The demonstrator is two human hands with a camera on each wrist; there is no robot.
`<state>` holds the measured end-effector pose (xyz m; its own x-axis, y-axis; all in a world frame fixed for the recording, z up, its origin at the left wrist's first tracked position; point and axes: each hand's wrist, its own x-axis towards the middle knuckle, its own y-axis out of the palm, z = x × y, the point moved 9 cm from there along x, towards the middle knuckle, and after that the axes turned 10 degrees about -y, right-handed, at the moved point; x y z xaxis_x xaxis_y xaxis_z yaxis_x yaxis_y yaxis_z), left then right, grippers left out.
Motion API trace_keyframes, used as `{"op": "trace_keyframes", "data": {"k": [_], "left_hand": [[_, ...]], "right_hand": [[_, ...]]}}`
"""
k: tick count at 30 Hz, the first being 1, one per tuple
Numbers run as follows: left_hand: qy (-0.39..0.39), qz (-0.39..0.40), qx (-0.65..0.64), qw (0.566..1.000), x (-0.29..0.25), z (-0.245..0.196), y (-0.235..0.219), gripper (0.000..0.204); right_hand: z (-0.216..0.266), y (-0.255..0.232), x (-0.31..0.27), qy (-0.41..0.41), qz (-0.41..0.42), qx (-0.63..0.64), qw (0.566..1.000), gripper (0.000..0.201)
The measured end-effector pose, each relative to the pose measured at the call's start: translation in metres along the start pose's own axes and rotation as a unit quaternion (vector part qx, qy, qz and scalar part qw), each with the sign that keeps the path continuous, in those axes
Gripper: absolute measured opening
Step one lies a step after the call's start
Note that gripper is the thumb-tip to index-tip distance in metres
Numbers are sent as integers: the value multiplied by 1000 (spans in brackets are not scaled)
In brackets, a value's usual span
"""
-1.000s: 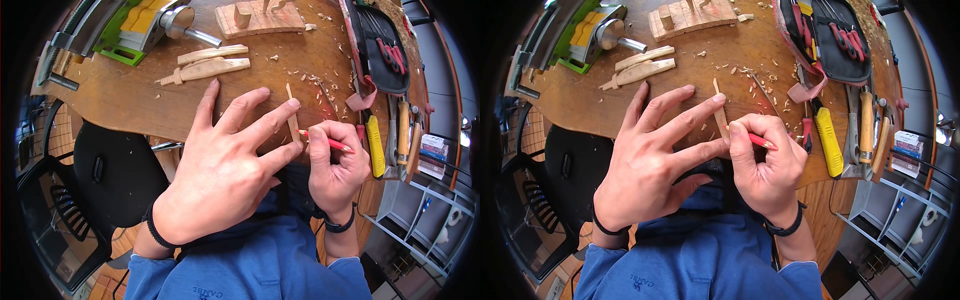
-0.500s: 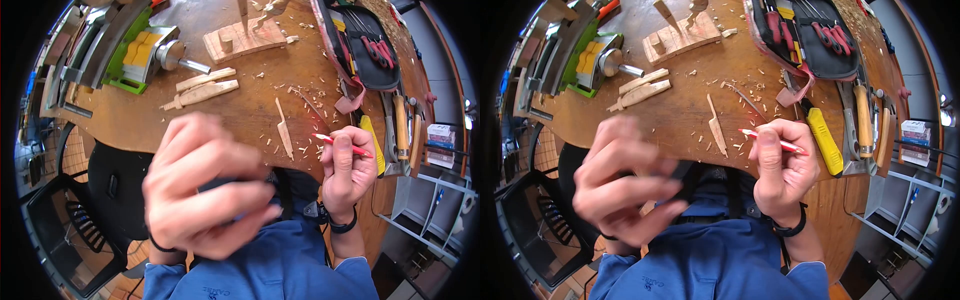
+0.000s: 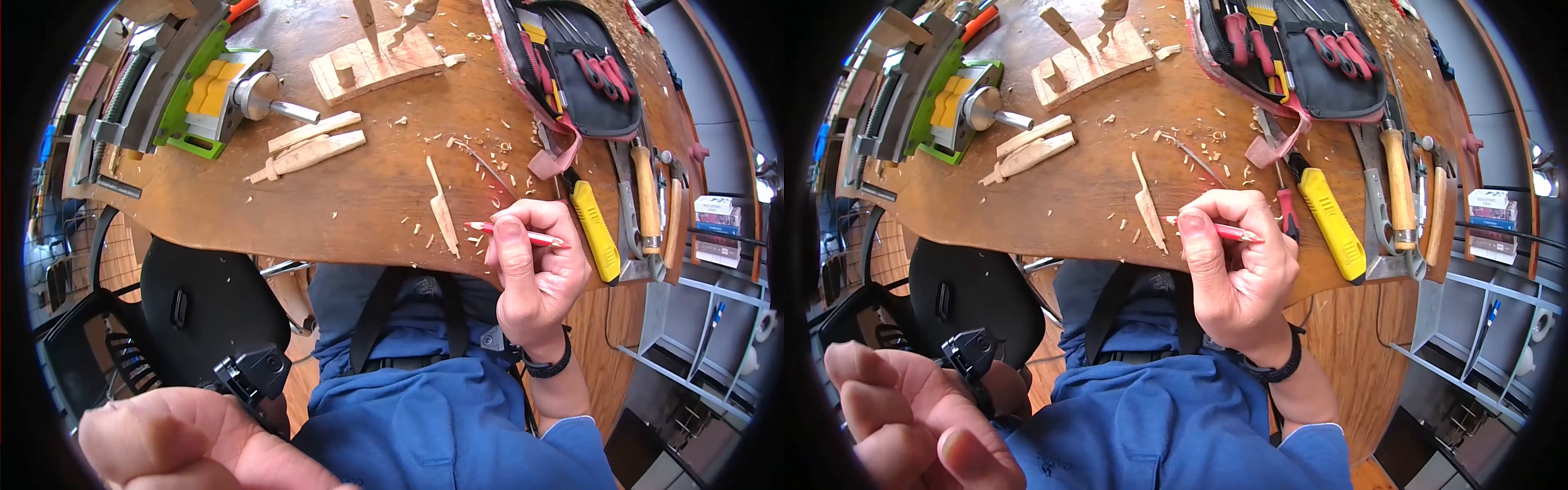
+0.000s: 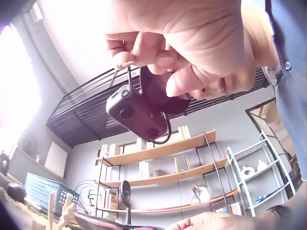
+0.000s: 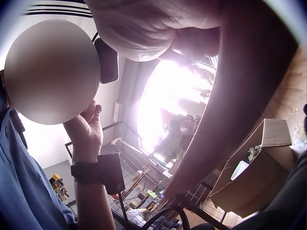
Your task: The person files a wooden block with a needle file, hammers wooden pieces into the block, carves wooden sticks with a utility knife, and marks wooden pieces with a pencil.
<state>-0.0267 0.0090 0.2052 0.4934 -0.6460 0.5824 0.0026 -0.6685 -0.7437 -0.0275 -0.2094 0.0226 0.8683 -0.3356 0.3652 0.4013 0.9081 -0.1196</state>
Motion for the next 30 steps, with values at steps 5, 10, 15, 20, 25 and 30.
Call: {"op": "trace_keyframes", "data": {"k": [5, 10, 15, 20, 25, 30], "left_hand": [[-20, 115, 65, 991, 6, 2, 24, 75], [-136, 81, 36, 987, 16, 88, 112, 46], [-105, 178, 67, 976, 16, 100, 153, 36], [-129, 219, 92, 963, 22, 96, 157, 17], [-130, 235, 117, 956, 13, 93, 157, 15], [-154, 236, 120, 952, 14, 84, 140, 14]], "right_hand": [[0, 2, 0, 19, -7, 15, 1000, 10], [-2, 0, 0, 23, -13, 11, 1000, 11], [-2, -2, 1, 25, -30, 30, 999, 11], [-4, -3, 0, 33, -21, 28, 999, 12], [-4, -2, -1, 26, -16, 16, 999, 11], [11, 3, 7, -63, 7, -54, 997, 11]]}}
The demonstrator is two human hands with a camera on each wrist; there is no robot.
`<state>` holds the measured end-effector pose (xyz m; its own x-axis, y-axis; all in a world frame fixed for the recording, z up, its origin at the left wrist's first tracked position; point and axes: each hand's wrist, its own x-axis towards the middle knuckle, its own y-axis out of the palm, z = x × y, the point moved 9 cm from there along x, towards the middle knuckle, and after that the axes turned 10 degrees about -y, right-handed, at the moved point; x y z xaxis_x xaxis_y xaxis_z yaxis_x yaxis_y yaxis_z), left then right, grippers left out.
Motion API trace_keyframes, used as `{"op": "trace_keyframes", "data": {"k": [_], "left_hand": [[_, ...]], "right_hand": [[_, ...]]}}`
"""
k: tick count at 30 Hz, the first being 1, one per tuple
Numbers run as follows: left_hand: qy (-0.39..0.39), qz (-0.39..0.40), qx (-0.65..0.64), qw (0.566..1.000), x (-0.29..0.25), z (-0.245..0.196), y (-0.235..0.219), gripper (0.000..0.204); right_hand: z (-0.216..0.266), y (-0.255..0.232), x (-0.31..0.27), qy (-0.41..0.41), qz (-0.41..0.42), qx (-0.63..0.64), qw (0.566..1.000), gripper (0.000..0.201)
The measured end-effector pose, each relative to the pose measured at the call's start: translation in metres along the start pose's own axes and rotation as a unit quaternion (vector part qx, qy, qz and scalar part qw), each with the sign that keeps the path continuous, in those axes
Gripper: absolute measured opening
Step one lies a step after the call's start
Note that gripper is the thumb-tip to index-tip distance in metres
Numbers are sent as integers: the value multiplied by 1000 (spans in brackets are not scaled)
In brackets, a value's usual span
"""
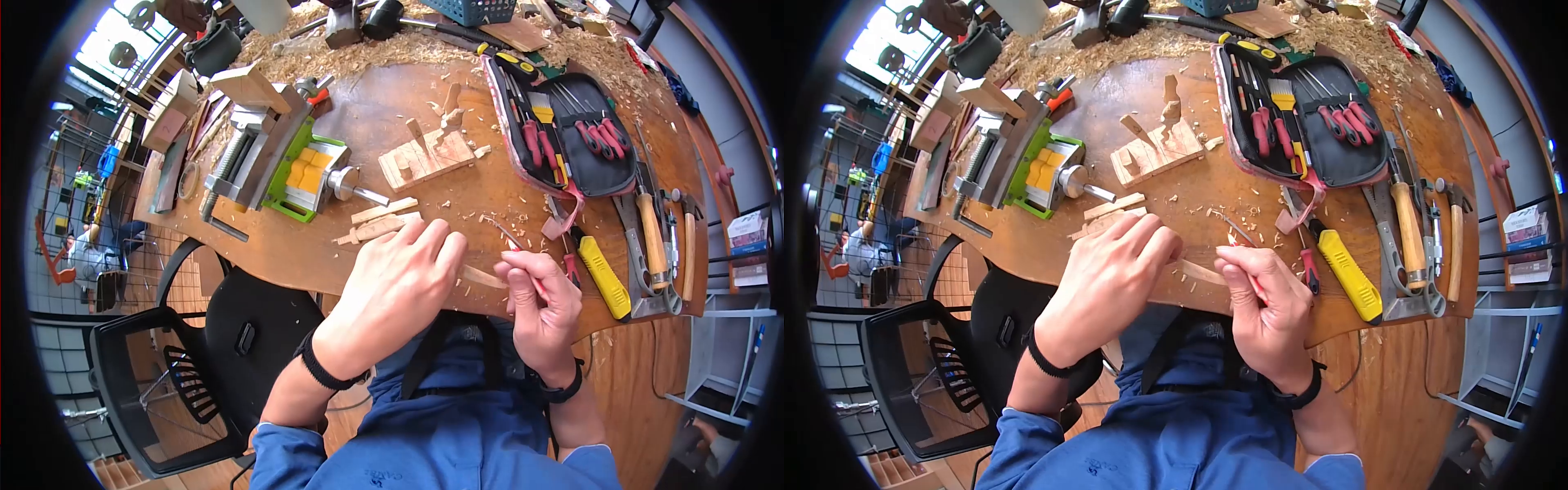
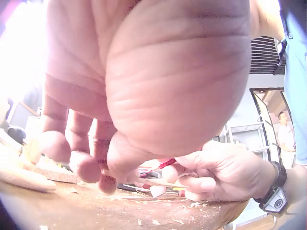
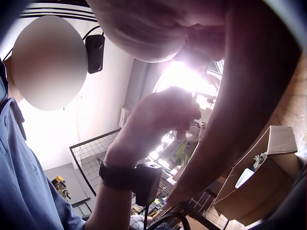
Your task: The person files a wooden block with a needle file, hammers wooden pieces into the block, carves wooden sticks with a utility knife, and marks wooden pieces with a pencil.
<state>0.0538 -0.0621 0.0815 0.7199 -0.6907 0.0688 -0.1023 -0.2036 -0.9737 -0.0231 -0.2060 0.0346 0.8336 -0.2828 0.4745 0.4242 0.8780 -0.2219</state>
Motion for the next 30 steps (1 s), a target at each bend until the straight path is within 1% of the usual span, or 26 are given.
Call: {"op": "trace_keyframes", "data": {"k": [1, 2, 4, 5, 7, 8, 9, 10, 11, 12, 14, 15, 16, 17, 19, 21, 22, 23, 25, 26, 28, 29, 30], "left_hand": [[7, -40, -5, 999, -2, -3, -10, 15], [9, -40, -4, 999, -3, -3, -11, 15], [27, -102, -59, 993, -7, -3, -27, 19], [27, -102, -58, 993, -8, -2, -27, 19], [60, -157, -187, 968, -13, 1, -39, 21], [60, -157, -185, 968, -16, -1, -37, 21], [11, -146, -298, 943, -19, 8, -33, 20], [-38, -134, -406, 903, -22, 17, -27, 20], [-59, -110, -476, 870, -24, 22, -19, 20], [-59, -109, -475, 871, -23, 23, -21, 20], [-51, -169, -458, 871, -24, 32, -37, 17], [-90, -206, -453, 863, -24, 43, -50, 14], [-87, -237, -410, 877, -24, 54, -66, 15], [-134, -247, -442, 852, -22, 71, -74, 15], [-168, -292, -431, 837, -13, 93, -95, 15], [-183, -305, -371, 857, 3, 112, -104, 18], [-189, -310, -337, 869, 12, 116, -107, 19], [-190, -310, -336, 869, 22, 122, -107, 19], [-209, -281, -310, 884, 41, 131, -99, 21], [-210, -282, -310, 884, 47, 132, -98, 21], [-232, -230, -237, 915, 62, 128, -88, 16], [-238, -213, -243, 916, 67, 132, -82, 17], [-237, -213, -244, 916, 70, 134, -79, 17]], "right_hand": [[5, 0, 3, -28, 6, -25, 999, 13], [6, 0, 4, -29, 4, -25, 999, 13], [12, 4, 6, -55, 14, -44, 997, 14], [12, 2, 5, -55, 13, -43, 997, 14], [12, 3, 4, -65, 36, -33, 997, 16], [11, 1, 3, -66, 35, -31, 997, 16], [8, 1, 0, -54, 38, -11, 998, 17], [5, 3, 0, -44, 40, 10, 998, 17], [6, 4, 0, -46, 37, 12, 998, 17], [6, 4, 0, -44, 28, 31, 998, 18], [6, 5, 0, -41, 18, 49, 998, 19], [6, 6, 2, -38, 23, 37, 998, 20], [6, 7, 2, -35, 28, 25, 999, 20], [4, 7, 1, -33, 27, 26, 999, 20], [4, 10, 0, -50, 40, 15, 998, 21], [2, 11, -1, -44, 45, 18, 998, 21], [1, 12, -1, -36, 49, 20, 998, 20], [1, 13, -1, -36, 50, 21, 998, 20], [0, 12, -1, -29, 47, 8, 998, 19], [1, 11, -1, -29, 47, 8, 998, 19], [3, 11, -1, -32, 58, -9, 998, 18], [3, 11, 0, -31, 57, -10, 998, 18], [4, 11, 1, -38, 59, -10, 997, 18]]}}
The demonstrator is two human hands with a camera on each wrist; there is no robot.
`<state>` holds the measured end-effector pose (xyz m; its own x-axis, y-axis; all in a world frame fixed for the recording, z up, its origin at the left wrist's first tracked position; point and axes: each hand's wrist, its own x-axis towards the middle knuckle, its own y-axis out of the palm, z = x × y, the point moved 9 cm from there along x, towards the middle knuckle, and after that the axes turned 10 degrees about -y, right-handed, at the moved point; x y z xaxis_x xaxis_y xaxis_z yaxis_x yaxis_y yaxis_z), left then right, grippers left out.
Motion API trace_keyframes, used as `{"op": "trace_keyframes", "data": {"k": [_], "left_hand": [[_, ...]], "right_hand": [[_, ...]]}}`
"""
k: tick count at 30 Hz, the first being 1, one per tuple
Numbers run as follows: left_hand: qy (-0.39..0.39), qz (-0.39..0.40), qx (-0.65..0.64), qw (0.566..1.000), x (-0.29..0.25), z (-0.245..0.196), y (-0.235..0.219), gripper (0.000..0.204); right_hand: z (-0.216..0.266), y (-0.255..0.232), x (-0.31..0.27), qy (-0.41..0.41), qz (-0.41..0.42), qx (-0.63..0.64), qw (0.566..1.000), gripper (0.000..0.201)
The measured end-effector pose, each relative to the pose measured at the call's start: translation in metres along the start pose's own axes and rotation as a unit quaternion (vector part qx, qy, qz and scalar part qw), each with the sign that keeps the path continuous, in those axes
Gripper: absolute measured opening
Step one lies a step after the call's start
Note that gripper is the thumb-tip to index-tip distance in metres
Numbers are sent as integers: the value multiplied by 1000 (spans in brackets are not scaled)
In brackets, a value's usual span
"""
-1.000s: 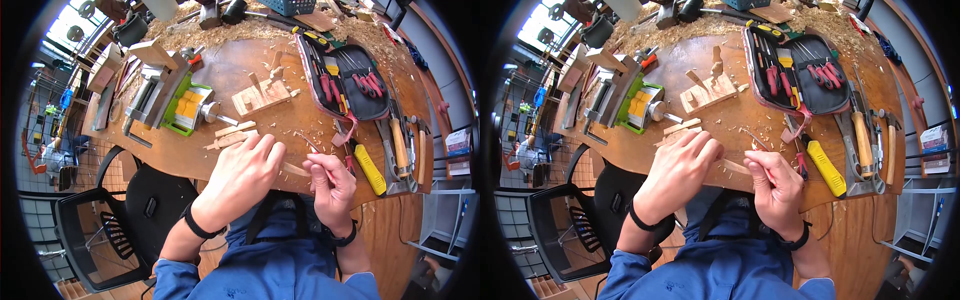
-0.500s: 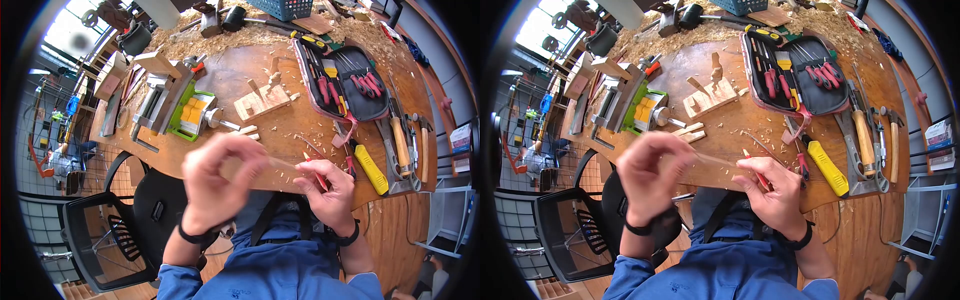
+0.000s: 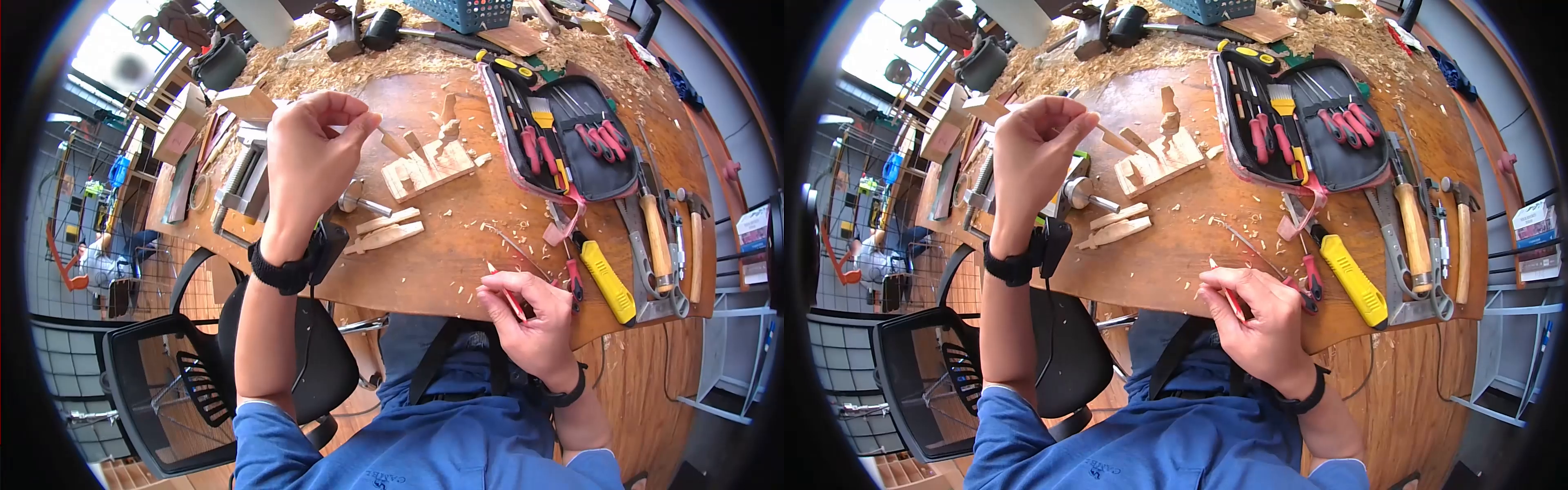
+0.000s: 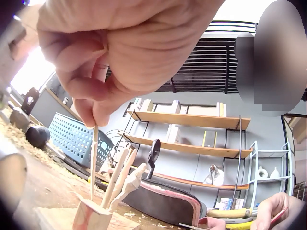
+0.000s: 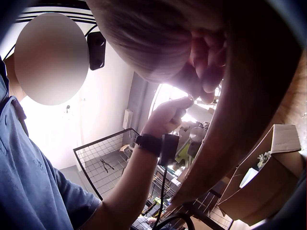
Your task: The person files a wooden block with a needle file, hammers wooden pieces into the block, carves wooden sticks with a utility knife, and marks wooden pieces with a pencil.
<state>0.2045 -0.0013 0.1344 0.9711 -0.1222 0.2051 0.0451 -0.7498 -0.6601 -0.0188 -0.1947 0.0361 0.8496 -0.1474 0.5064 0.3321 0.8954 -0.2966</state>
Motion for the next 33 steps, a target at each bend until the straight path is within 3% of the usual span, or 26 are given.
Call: {"op": "trace_keyframes", "data": {"k": [33], "left_hand": [[40, 20, 104, 994, 0, -11, 24, 12]], "right_hand": [[5, 3, 4, -25, 13, -8, 1000, 15]]}}
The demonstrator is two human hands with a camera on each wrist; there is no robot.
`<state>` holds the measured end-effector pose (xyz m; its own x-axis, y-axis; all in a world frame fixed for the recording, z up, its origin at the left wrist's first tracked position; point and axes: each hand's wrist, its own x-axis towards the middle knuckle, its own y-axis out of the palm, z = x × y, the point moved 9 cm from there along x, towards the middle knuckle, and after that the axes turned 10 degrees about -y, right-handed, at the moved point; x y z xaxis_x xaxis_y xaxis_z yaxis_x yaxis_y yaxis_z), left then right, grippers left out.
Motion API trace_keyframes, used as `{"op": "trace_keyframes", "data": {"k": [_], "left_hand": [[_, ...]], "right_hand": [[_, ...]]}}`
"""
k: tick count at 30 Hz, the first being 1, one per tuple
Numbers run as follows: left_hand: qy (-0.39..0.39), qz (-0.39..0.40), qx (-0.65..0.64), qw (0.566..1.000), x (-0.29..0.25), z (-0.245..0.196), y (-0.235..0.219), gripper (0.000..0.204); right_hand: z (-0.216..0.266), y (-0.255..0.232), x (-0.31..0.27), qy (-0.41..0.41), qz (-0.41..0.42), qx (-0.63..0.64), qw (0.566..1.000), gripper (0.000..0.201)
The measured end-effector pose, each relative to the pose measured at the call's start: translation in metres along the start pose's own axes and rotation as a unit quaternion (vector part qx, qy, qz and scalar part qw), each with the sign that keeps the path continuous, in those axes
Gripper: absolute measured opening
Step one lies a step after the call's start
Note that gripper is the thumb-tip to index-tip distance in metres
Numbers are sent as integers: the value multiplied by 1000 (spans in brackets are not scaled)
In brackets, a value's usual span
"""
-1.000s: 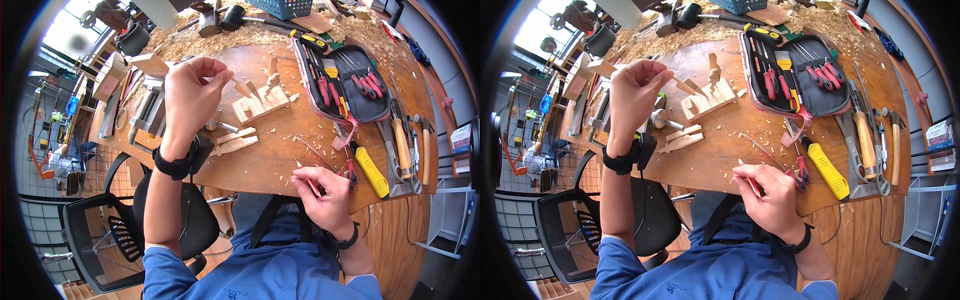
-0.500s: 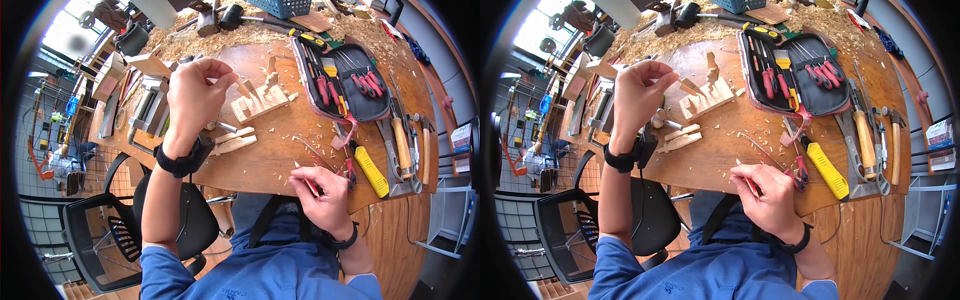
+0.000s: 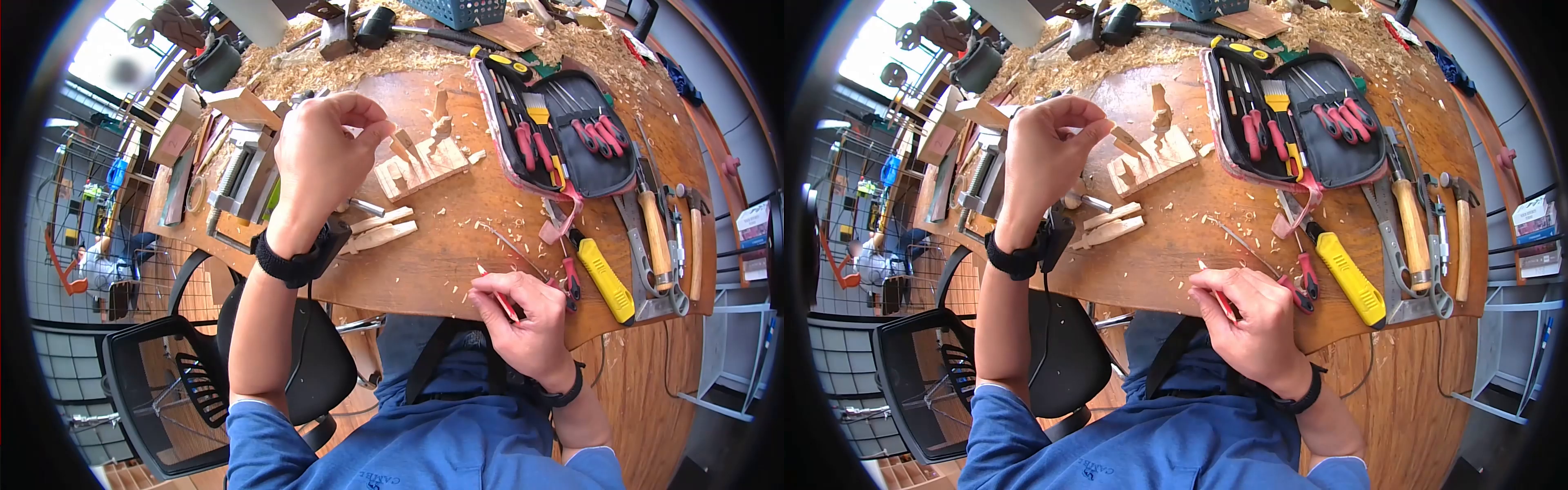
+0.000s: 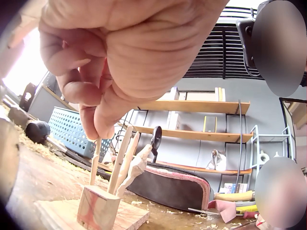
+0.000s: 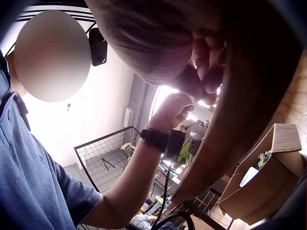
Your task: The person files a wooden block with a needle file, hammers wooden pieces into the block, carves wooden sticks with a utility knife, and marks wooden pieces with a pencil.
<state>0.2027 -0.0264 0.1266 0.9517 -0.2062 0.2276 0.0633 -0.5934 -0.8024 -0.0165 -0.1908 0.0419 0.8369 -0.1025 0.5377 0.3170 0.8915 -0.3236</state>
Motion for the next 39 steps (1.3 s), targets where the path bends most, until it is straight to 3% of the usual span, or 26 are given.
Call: {"op": "trace_keyframes", "data": {"k": [6, 12, 18, 20, 28, 35, 38, 39], "left_hand": [[30, -24, 34, 999, -3, -8, -1, 11], [-9, 1, 17, 1000, -2, -1, 0, 17], [-1, -33, 5, 999, -12, -5, -14, 22], [104, -73, 1, 992, -19, -22, -21, 23], [82, -50, 79, 992, -26, -29, -9, 16], [79, -33, 41, 995, -24, -27, -6, 12], [77, -19, 30, 996, -21, -26, -7, 14], [65, -15, 41, 997, -20, -25, -7, 13]], "right_hand": [[0, 0, 0, 0, -4, 1, 1000, 15], [1, 0, 1, -6, -2, -5, 1000, 16], [1, 0, 0, -6, -5, 0, 1000, 16], [1, 0, 0, -5, -5, 0, 1000, 16], [1, -1, 1, -2, 4, -12, 1000, 16], [1, -2, 0, 2, -2, -7, 1000, 15], [8, -3, 4, -12, 12, -13, 1000, 23], [18, -4, 10, -26, 65, -63, 996, 29]]}}
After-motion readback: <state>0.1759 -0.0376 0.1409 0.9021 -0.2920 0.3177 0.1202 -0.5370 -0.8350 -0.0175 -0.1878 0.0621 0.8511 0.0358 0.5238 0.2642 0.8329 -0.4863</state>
